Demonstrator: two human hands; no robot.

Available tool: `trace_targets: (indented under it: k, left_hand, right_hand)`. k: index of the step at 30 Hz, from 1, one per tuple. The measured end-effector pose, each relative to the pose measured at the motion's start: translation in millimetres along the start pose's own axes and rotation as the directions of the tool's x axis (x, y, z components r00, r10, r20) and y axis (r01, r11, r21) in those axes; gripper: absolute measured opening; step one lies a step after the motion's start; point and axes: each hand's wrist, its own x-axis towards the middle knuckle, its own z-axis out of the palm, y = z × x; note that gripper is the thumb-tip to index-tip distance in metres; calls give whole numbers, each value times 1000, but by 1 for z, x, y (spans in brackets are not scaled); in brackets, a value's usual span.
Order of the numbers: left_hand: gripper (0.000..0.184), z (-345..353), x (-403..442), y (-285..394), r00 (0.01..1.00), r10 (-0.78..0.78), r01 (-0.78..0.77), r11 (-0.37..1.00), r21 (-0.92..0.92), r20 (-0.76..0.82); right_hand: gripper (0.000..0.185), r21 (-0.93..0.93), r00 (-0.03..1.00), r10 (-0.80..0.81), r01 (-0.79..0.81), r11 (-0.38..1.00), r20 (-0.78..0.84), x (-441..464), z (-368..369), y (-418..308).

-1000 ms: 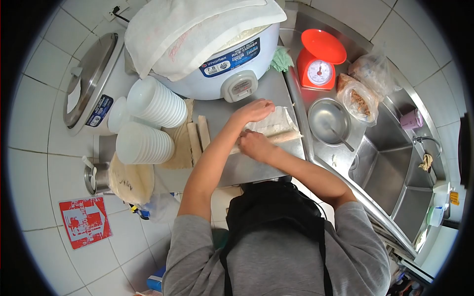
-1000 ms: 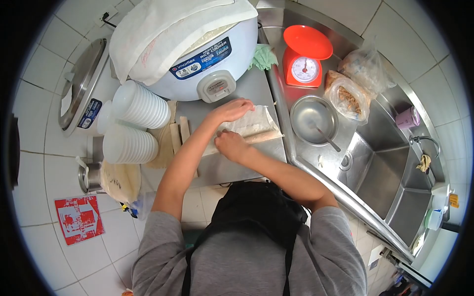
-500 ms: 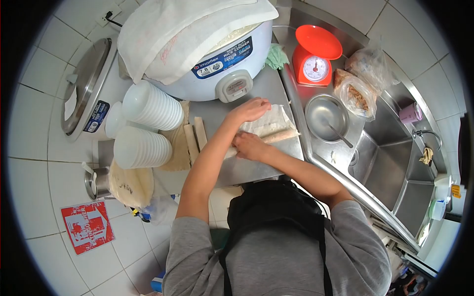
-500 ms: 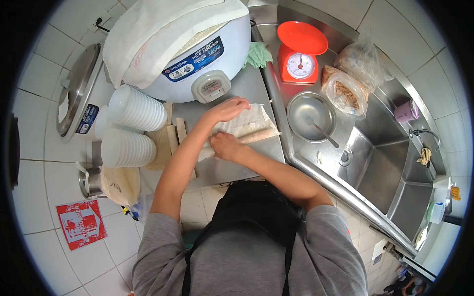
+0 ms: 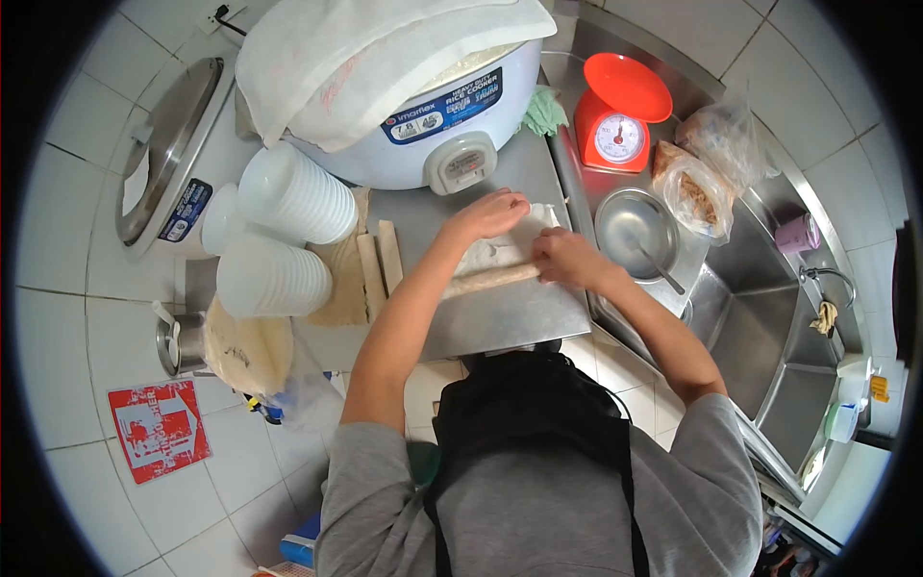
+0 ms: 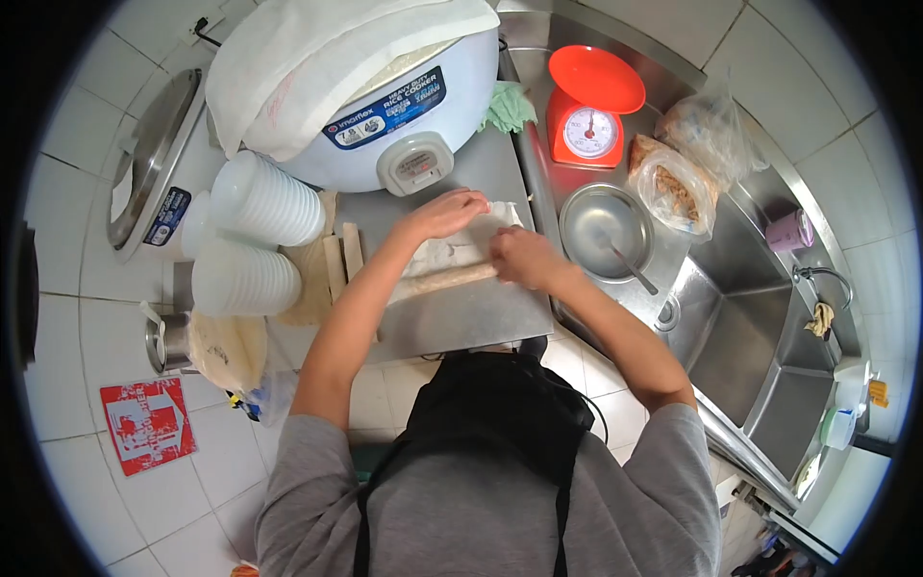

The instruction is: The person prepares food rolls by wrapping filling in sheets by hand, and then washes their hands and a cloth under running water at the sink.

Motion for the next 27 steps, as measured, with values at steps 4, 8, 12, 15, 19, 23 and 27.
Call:
trace_targets:
  k: [4,8,12,15,19,23,27]
  left_hand:
    - [44,-2,-3,4,1000,9,-9,1000,-20,3]
    - [44,-2,-6,8,999,-38,38,999,-21,-6]
    - [45,-3,-6,6,1000,-14,14,1000,3,8]
    - [44,-3,-3,4,1000,-8,8,1000,5,20]
    - [43,-2,-4,2,1000,10,-10,1000,-17,-1]
    - [43,1,-3,1,1000,5,-6,999,-33,-7]
    - [42,0,-2,0,1000,8,-9,1000,-17,-6]
  right_hand:
    - [24,-29,997,-4,6,1000,80,-2,-5,11]
    - [26,-21,995,-39,41,999,90,0,-8,11]
    - [26,-17,993,-36,38,999,112,0,-8,17]
    - [27,2,995,-87,87,996,57,0,-6,6]
    - [27,-9,986,-168,168,986,13,7,12,8]
    - [21,-66,994,-24,31,997,103,11,8,-7]
    - [16,-33,981,-194,194,981,-13,19,22,-14]
